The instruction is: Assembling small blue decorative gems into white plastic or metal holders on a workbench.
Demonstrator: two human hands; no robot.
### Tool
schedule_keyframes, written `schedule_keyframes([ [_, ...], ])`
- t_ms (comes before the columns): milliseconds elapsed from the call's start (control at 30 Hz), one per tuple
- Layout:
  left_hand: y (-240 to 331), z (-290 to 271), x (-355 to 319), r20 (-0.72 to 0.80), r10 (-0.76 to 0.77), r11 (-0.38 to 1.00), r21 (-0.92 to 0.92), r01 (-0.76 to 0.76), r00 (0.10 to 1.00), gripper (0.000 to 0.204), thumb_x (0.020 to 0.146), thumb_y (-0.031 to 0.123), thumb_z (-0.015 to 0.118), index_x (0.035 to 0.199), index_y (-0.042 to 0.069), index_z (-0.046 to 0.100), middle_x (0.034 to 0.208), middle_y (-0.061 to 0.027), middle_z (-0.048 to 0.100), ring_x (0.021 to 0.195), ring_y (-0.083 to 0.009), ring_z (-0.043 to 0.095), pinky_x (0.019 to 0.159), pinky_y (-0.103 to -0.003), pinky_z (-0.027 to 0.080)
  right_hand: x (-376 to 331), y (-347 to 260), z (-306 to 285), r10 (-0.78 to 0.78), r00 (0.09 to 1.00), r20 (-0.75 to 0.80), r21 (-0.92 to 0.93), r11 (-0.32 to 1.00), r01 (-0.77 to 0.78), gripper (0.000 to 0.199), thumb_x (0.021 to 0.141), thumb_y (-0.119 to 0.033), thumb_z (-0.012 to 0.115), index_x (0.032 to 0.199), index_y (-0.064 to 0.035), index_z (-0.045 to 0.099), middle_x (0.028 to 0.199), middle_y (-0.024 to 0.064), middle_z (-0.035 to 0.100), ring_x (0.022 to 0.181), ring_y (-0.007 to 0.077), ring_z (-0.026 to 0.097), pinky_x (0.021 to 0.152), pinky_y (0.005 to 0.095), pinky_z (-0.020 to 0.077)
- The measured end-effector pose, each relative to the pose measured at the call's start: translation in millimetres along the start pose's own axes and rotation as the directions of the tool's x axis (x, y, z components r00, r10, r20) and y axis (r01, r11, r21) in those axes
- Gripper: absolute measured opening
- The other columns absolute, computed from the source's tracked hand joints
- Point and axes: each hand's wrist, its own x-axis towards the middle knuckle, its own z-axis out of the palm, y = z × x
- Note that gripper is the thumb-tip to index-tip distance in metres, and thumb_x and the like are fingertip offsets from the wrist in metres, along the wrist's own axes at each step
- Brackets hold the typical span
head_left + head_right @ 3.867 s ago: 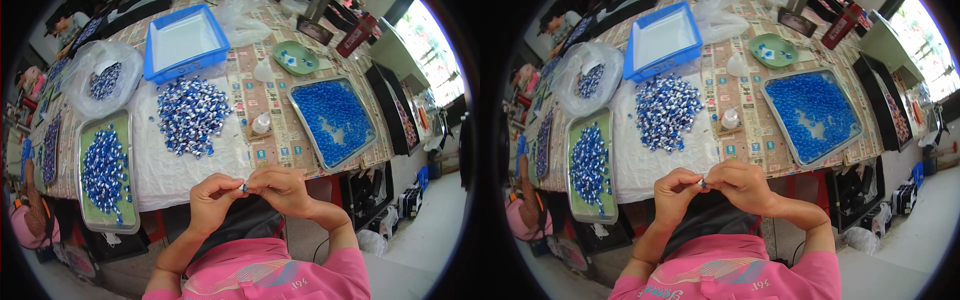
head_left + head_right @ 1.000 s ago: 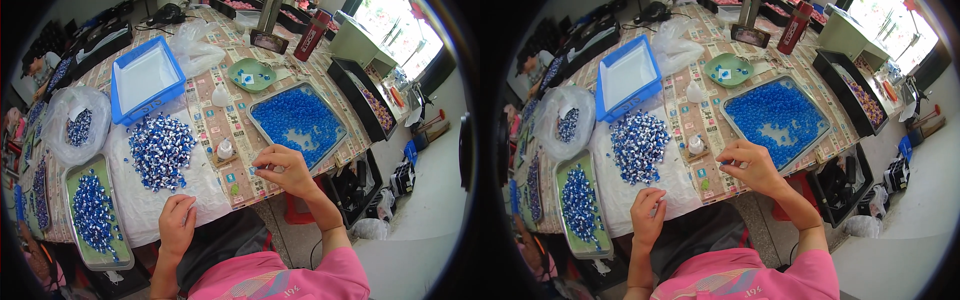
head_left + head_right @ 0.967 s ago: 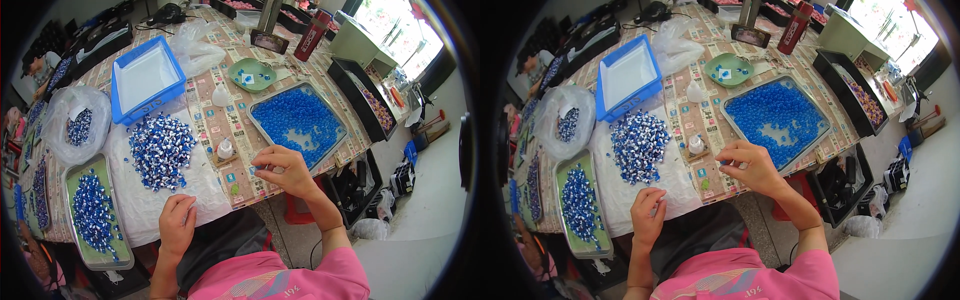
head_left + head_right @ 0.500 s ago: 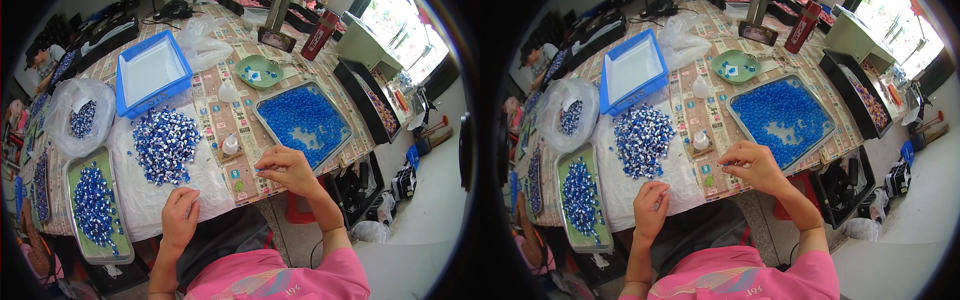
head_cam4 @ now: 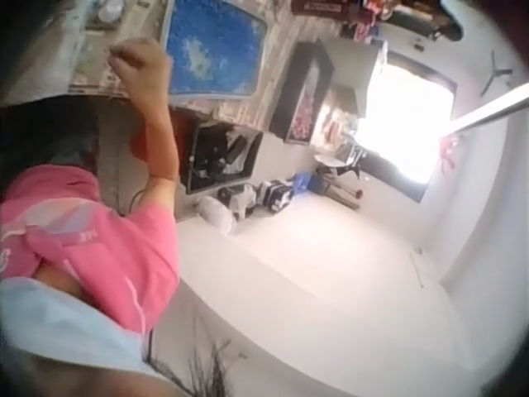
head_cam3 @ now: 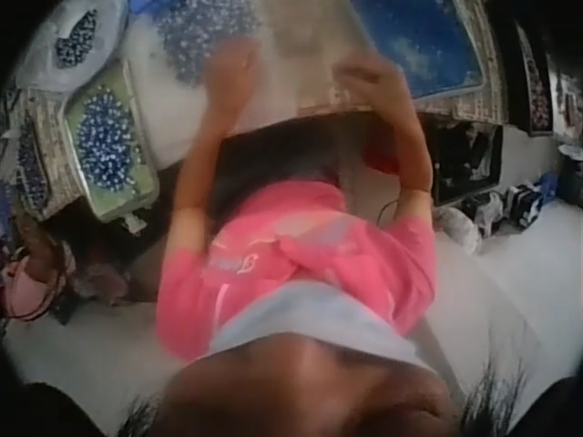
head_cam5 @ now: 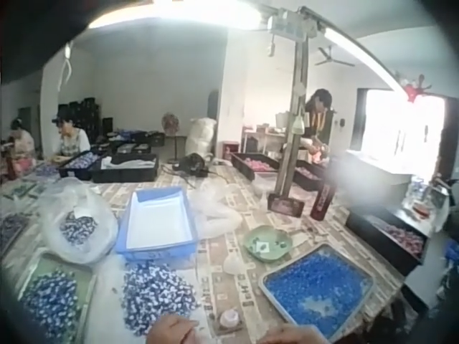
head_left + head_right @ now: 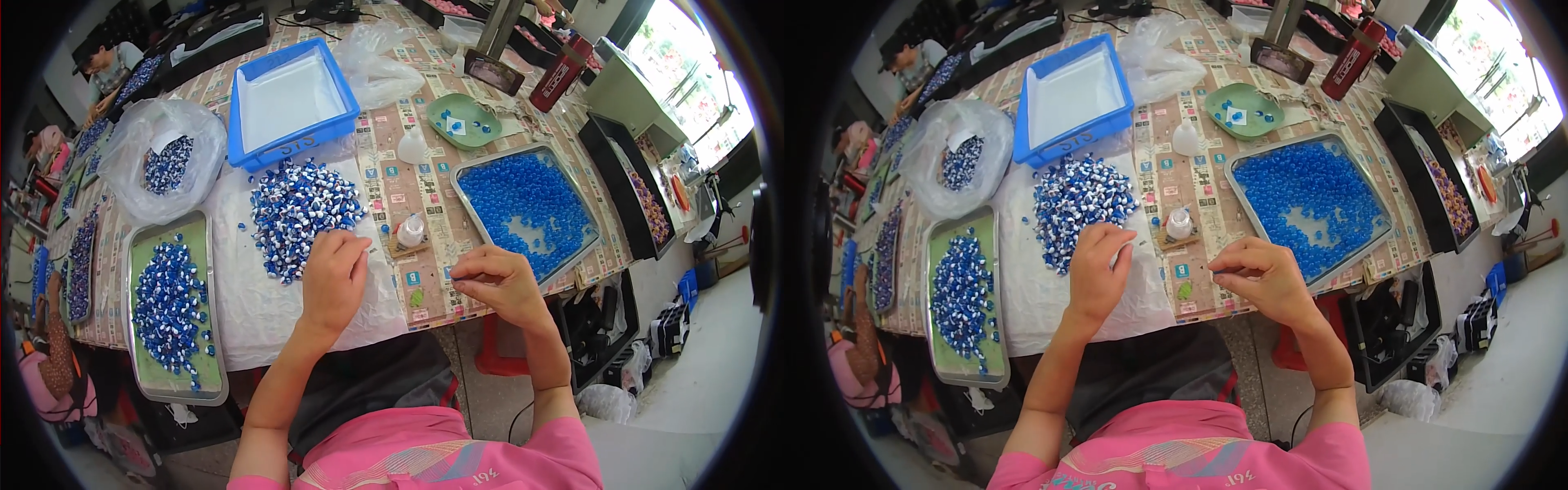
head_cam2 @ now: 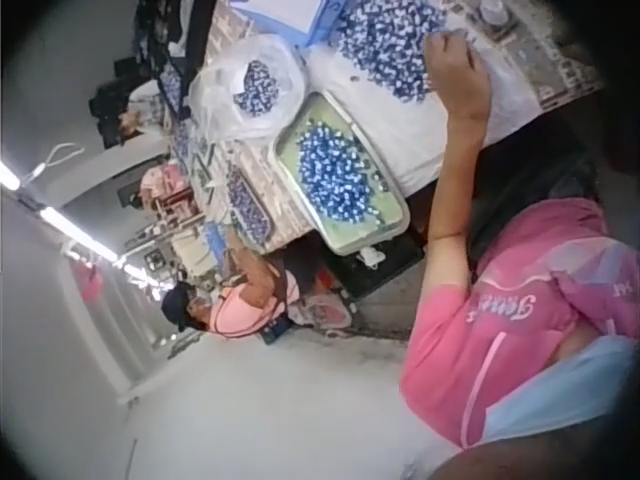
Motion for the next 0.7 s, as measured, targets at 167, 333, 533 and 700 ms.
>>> schedule_keyframes([
  [167,-16.0,-5.7,10.3,-0.052,-0.045,0.98,0.192,0.054,0.998,0.015,0.074,-0.001,0.069,0.088,0.003,0.069,0.085,-0.009,0.057,0.084,-0.0294,0.054,0.073,-0.04,0.045,-11.1,8.3,-7.4,-0.029,0.997,-0.072,-0.015,1.0,0.028,0.019,0.079,0.0,0.074,0.097,-0.0027,0.074,0.096,0.0049,0.067,0.081,0.0092,0.064,0.068,0.0211,0.0508],
  [333,-25.7,2.2,-6.8,-0.011,-0.09,0.961,0.262,0.09,0.996,0.013,0.072,0.004,0.072,0.084,0.006,0.07,0.085,-0.0067,0.056,0.085,-0.028,0.053,0.072,-0.041,0.043,-10.5,13.5,-5.3,-0.023,0.998,-0.051,0.007,1.0,0.023,0.018,0.079,0.002,0.073,0.097,-0.0021,0.073,0.096,0.0058,0.067,0.082,0.0099,0.065,0.07,0.0214,0.0518],
  [533,-16.8,10.3,-8.1,-0.047,-0.059,0.925,0.374,0.072,0.997,0.013,0.068,0.007,0.077,0.078,0.009,0.069,0.082,-0.0036,0.054,0.083,-0.0268,0.053,0.074,-0.04,0.039,-4.7,8.9,0.1,-0.027,0.999,-0.037,0.048,0.998,0.029,0.019,0.077,0.005,0.074,0.095,-0.0007,0.073,0.098,0.0061,0.065,0.084,0.0096,0.064,0.071,0.0206,0.052],
  [700,-3.9,-2.1,-21.2,-0.064,0.04,0.94,0.34,-0.016,0.997,0.013,0.072,0.007,0.075,0.08,0.009,0.066,0.092,-0.0028,0.064,0.091,-0.0265,0.058,0.078,-0.038,0.038,11.6,4.8,3.5,-0.051,0.997,-0.051,-0.016,0.999,0.051,0.017,0.078,0.004,0.074,0.094,0.0,0.072,0.097,0.0047,0.065,0.083,0.0089,0.064,0.069,0.0203,0.0506],
])
